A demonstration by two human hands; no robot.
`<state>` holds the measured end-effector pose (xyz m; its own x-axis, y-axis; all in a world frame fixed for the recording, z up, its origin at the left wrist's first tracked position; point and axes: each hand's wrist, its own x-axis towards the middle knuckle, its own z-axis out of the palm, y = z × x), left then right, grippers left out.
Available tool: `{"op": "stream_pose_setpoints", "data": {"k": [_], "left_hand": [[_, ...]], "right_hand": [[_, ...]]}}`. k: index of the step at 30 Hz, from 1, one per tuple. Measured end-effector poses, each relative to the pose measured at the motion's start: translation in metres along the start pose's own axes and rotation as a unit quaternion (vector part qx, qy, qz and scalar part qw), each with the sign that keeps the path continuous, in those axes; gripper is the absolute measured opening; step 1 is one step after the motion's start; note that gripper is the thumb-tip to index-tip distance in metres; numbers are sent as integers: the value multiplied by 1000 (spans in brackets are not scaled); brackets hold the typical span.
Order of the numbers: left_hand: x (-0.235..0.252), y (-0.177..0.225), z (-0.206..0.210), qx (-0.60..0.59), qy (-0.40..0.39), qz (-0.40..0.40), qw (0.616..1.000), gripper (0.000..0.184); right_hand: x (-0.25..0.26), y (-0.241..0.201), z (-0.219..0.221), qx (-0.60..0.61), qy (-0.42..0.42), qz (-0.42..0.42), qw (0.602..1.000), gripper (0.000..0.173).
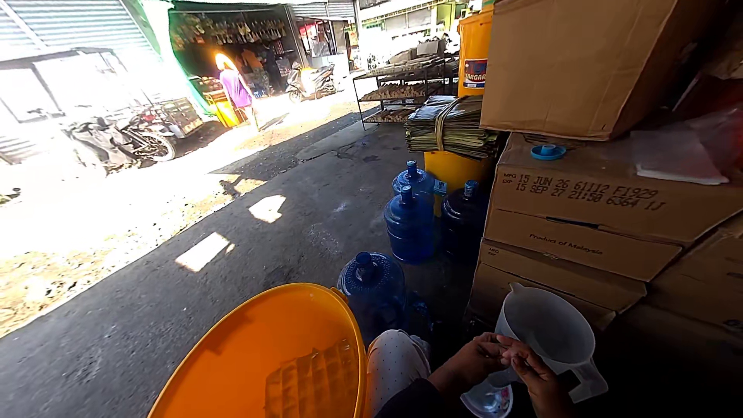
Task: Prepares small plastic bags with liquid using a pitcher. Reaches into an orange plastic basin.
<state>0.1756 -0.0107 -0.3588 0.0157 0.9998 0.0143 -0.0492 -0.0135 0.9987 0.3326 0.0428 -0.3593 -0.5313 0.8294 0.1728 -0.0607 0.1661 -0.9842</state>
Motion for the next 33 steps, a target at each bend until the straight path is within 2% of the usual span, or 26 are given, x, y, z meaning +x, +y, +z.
{"op": "stream_pose_setpoints", "data": {"k": [3, 7, 10, 14, 18, 20, 21, 23, 24, 26, 28, 29, 31, 33], "left_hand": [[3, 2, -3, 68, -26, 1, 997, 19], [5, -13, -5, 69, -16, 8, 997, 20], [5, -17, -3, 93, 5, 46, 995, 18], [1, -17, -2, 114, 28, 51, 992, 15], [-11, -21, 1, 126, 36, 63, 989, 17], [-14, -20, 6, 66, 59, 56, 994, 23], [-17, -19, 8, 14, 75, 36, 996, 32], [-20, -15, 10, -77, 135, -30, 987, 64], [-22, -11, 12, -100, 187, -72, 975, 68], [-28, 8, 19, -147, 280, -198, 928, 59], [-40, 36, 25, -290, 255, -312, 868, 65], [-47, 47, 26, -378, 221, -318, 841, 72], [-61, 71, 21, -507, 168, -238, 811, 79], [-70, 91, 7, -576, 151, -163, 786, 72]], "right_hand": [[-1, 2, -1, 64, 7, 20, 998, 19], [-2, -4, 4, 85, 33, 23, 996, 23], [-5, -15, 13, 7, 46, 39, 998, 17], [-12, -31, 24, -129, 45, 23, 990, 17], [-16, -37, 25, -167, 17, 24, 986, 18], [-7, -43, 21, -145, 7, 59, 988, 19], [-2, -48, 21, -129, 12, 82, 988, 19], [10, -66, 26, -95, 36, 98, 990, 20], [16, -77, 30, -79, 44, 86, 992, 20], [24, -99, 40, -49, 46, 27, 997, 19], [22, -112, 49, -24, 2, -68, 997, 18], [17, -119, 54, -22, -51, -124, 991, 17], [2, -137, 67, -34, -178, -231, 956, 14], [-21, -158, 81, -60, -300, -307, 901, 17]]}}
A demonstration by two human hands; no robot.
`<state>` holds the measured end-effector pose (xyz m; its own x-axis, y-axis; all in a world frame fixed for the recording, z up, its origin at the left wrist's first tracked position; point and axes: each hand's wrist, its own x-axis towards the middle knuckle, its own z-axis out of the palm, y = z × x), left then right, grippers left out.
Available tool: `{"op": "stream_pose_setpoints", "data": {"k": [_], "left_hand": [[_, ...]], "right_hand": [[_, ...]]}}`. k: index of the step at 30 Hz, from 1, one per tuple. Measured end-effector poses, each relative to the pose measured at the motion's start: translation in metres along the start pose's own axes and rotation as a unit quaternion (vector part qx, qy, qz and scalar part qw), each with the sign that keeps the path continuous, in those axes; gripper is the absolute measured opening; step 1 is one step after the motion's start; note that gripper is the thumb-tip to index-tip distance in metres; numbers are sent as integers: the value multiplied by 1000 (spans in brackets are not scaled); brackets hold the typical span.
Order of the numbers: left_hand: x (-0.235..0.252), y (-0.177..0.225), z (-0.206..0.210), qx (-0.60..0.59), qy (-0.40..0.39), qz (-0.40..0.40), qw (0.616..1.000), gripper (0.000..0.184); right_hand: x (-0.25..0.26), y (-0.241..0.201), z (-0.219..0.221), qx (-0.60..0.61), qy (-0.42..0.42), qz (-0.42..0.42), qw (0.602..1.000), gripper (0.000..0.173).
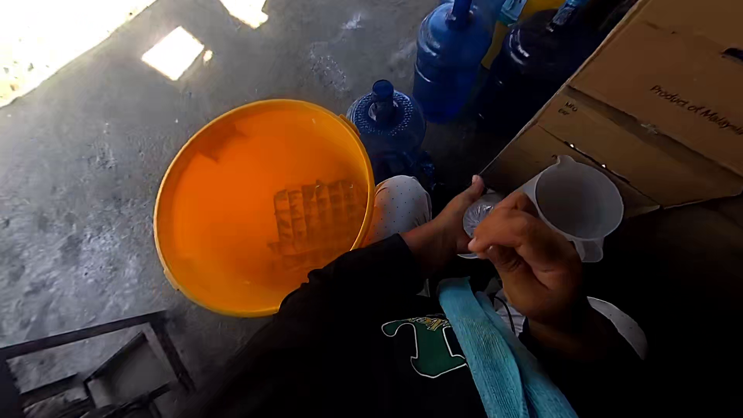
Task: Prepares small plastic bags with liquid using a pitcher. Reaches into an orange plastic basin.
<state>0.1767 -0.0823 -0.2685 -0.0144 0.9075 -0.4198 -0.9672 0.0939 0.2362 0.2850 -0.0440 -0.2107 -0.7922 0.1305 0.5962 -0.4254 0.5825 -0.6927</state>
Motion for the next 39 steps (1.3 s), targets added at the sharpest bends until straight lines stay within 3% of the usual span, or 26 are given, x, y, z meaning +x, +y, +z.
{"op": "stream_pose_setpoints", "data": {"k": [2, 4, 7, 10, 13, 14, 16, 19, 21, 22, 23, 24, 25, 27, 29, 31, 32, 33, 36, 39], "left_hand": [[-18, 25, -1, -37, -47, 23, 998, 48], [-46, 49, -3, -12, -22, 100, 995, 27], [-90, 84, -23, 62, 7, 270, 961, 24], [-127, 117, -51, 115, 151, 439, 878, 23], [-140, 143, -97, 71, 368, 492, 786, 35], [-137, 150, -120, 39, 421, 486, 765, 39], [-125, 155, -170, -18, 521, 436, 733, 28], [-110, 138, -224, -11, 640, 307, 704, 56], [-109, 117, -242, 163, 682, 175, 691, 51], [-111, 111, -243, 324, 684, 61, 651, 49], [-111, 107, -245, 464, 665, -43, 583, 53], [-110, 104, -249, 548, 637, -110, 531, 53], [-107, 102, -256, 599, 605, -150, 503, 51], [-103, 99, -277, 656, 541, -207, 485, 58], [-98, 96, -298, 664, 528, -230, 476, 67], [-92, 96, -306, 539, 638, -171, 522, 72], [-90, 98, -307, 468, 699, -123, 526, 85], [-91, 99, -309, 465, 726, -83, 500, 91], [-110, 100, -340, 662, 602, -69, 441, 53], [-123, 100, -365, 743, 512, -78, 424, 47]], "right_hand": [[-2, -20, 8, 6, -97, -53, 994, 17], [-6, -27, 9, 13, -148, -71, 986, 16], [-20, -13, 5, -19, -133, -28, 990, 20], [-40, 25, -4, -76, -74, 42, 993, 27], [-68, 60, -13, -77, -55, 125, 988, 28], [-78, 70, -14, -74, -51, 149, 985, 29], [-97, 85, -13, -80, -47, 192, 977, 30], [-122, 100, -10, -114, -55, 249, 960, 31], [-135, 103, -9, -137, -68, 275, 949, 32], [-138, 104, -9, -143, -72, 283, 946, 32], [-140, 104, -7, -148, -75, 289, 943, 31], [-141, 104, -7, -150, -78, 296, 940, 31], [-141, 103, -6, -153, -81, 304, 937, 31], [-142, 102, -4, -158, -85, 317, 931, 31], [-145, 103, -2, -160, -92, 325, 928, 31], [-145, 104, -1, -161, -97, 327, 926, 32], [-146, 104, 0, -159, -99, 328, 926, 32], [-146, 105, 1, -158, -101, 329, 926, 32], [-147, 106, 1, -157, -110, 331, 924, 30], [-149, 107, 0, -160, -115, 341, 919, 30]]}}
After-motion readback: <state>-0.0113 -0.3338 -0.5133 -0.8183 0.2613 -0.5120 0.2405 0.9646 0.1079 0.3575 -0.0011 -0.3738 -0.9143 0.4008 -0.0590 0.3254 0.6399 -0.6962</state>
